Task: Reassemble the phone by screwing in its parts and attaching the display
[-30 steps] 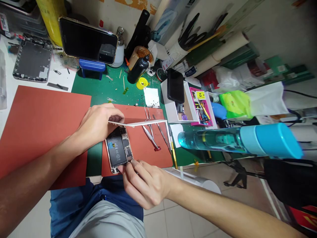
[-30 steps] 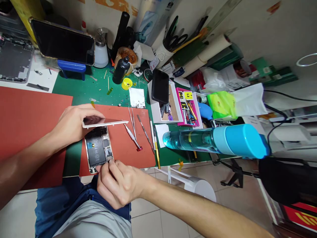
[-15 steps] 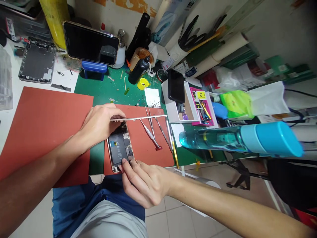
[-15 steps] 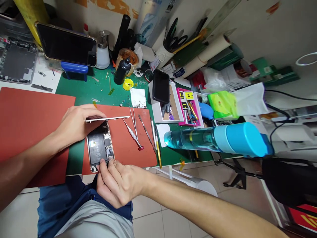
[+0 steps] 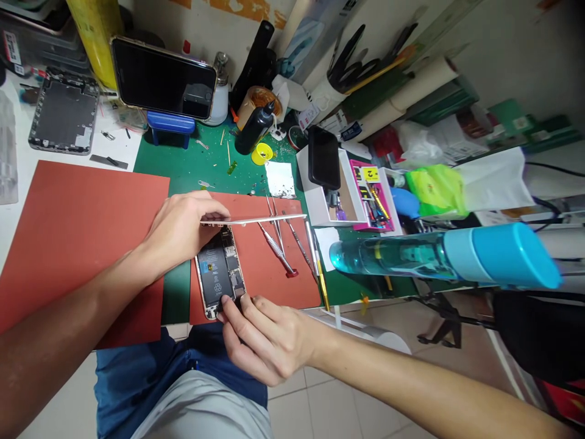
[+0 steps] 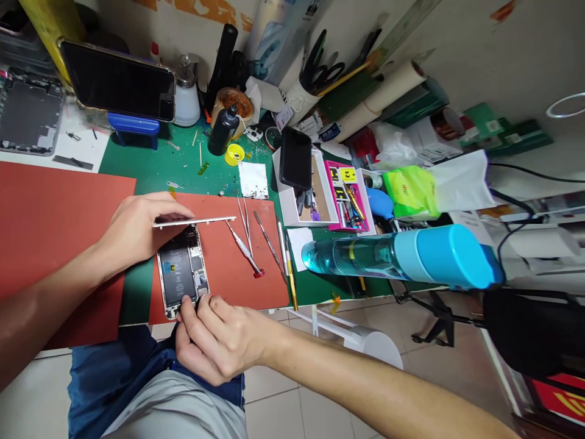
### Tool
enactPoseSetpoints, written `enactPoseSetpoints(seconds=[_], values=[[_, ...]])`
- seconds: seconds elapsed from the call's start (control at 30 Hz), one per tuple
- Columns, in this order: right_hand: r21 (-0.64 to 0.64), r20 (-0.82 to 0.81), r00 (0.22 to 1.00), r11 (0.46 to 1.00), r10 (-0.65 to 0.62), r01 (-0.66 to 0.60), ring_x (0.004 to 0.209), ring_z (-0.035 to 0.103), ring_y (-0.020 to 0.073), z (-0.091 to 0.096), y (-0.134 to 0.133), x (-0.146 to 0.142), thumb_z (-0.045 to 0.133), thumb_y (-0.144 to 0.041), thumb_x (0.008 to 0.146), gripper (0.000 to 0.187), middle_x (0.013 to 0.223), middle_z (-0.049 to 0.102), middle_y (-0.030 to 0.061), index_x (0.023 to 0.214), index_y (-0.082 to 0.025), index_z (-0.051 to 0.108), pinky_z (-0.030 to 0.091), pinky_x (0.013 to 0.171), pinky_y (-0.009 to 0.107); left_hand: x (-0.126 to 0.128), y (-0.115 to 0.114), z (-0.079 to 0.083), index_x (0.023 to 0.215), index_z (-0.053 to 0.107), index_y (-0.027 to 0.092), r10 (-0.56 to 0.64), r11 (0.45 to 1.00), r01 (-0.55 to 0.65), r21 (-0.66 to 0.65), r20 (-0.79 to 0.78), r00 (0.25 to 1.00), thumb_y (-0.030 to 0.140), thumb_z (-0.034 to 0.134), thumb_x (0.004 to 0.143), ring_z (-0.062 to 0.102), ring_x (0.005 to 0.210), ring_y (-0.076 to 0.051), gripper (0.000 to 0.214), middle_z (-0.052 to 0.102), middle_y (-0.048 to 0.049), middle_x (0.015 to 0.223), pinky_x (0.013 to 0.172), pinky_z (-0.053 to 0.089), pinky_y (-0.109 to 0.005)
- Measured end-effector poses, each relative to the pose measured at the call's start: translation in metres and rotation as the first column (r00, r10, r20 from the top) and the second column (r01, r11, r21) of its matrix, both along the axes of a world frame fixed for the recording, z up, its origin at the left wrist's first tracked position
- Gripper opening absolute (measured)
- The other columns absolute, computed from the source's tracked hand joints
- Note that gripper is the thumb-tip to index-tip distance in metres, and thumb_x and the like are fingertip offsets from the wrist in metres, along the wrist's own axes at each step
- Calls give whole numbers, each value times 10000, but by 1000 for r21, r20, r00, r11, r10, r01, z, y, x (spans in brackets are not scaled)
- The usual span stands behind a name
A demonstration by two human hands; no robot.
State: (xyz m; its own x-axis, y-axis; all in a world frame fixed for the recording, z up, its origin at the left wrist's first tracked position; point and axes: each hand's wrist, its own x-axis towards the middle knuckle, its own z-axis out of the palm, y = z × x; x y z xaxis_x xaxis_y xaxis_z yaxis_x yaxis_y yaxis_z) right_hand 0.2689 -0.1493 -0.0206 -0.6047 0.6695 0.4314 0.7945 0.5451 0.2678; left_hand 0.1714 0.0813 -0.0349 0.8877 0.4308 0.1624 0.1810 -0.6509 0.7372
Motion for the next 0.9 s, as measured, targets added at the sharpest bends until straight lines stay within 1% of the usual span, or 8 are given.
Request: enactPoseSetpoints(seconds=[0.1, 0.23, 0.3, 0.43, 0.6, 0.73, 0.8, 0.9], values=[[-64, -72, 995, 995, -75, 71, 779, 771, 229, 1, -1, -7, 707, -232, 968, 66, 1058, 861, 168, 979, -189, 756, 587, 625, 314, 0, 0, 0, 994, 865, 257, -8, 1000, 8, -4, -1, 1000, 235, 712, 933, 705, 790, -152, 166, 793, 10, 944, 675, 415, -284], [-168, -126, 978, 976, -164, 142, 1028, 801, 306, -2, -7, -16, 598, -180, 970, 193, 1180, 834, 228, 1073, -127, 753, 649, 836, 396, 0, 0, 1, 1007, 864, 256, -11, 1000, 10, -19, -11, 1000, 261, 705, 947, 710, 802, -155, 170, 794, 5, 961, 686, 431, -292], [-225, -148, 969, 961, -198, 162, 1158, 783, 336, -4, -11, -18, 515, -152, 976, 281, 1252, 810, 251, 1109, -91, 755, 648, 943, 435, -1, -1, 1, 1009, 863, 257, -12, 1000, 12, -24, -13, 1000, 278, 705, 952, 709, 807, -157, 169, 793, 3, 962, 680, 428, -293], [-271, -153, 958, 942, -243, 196, 1259, 748, 335, -8, -15, -19, 464, -151, 992, 371, 1360, 766, 263, 1194, -48, 758, 624, 1048, 436, -1, -1, 1, 1010, 862, 267, -14, 1000, 14, -19, -27, 1000, 290, 702, 961, 700, 816, -159, 169, 786, 6, 960, 678, 422, -294], [-274, -192, 950, 943, -247, 189, 1278, 744, 362, -10, -15, -18, 539, -153, 982, 325, 1364, 763, 267, 1187, -35, 761, 612, 1066, 447, -1, 0, 2, 1022, 862, 268, -12, 1000, 12, -13, -42, 999, 292, 688, 964, 700, 839, -165, 185, 785, 3, 972, 695, 419, -297], [-165, -219, 960, 977, -173, 138, 1212, 777, 321, -13, -18, -19, 602, -170, 991, 213, 1257, 817, 223, 1074, -96, 783, 629, 1009, 405, -2, 0, 4, 1017, 859, 261, -11, 1000, 10, -19, -46, 999, 309, 681, 960, 686, 826, -167, 193, 779, -8, 969, 684, 405, -298], [-150, -216, 964, 981, -158, 127, 1163, 791, 316, -14, -19, -20, 610, -177, 990, 232, 1217, 827, 226, 1090, -70, 790, 641, 960, 389, -2, -1, 5, 996, 854, 262, -26, 999, 25, -25, -48, 998, 296, 672, 954, 664, 792, -160, 190, 762, -8, 935, 667, 391, -298], [-197, -239, 955, 972, -176, 129, 1167, 786, 338, -16, -18, -20, 624, -180, 969, 307, 1248, 806, 264, 1161, 3, 778, 650, 962, 410, -3, -1, 7, 963, 846, 267, -37, 998, 34, -43, -57, 998, 257, 660, 938, 636, 759, -152, 188, 737, -4, 894, 655, 378, -298]])
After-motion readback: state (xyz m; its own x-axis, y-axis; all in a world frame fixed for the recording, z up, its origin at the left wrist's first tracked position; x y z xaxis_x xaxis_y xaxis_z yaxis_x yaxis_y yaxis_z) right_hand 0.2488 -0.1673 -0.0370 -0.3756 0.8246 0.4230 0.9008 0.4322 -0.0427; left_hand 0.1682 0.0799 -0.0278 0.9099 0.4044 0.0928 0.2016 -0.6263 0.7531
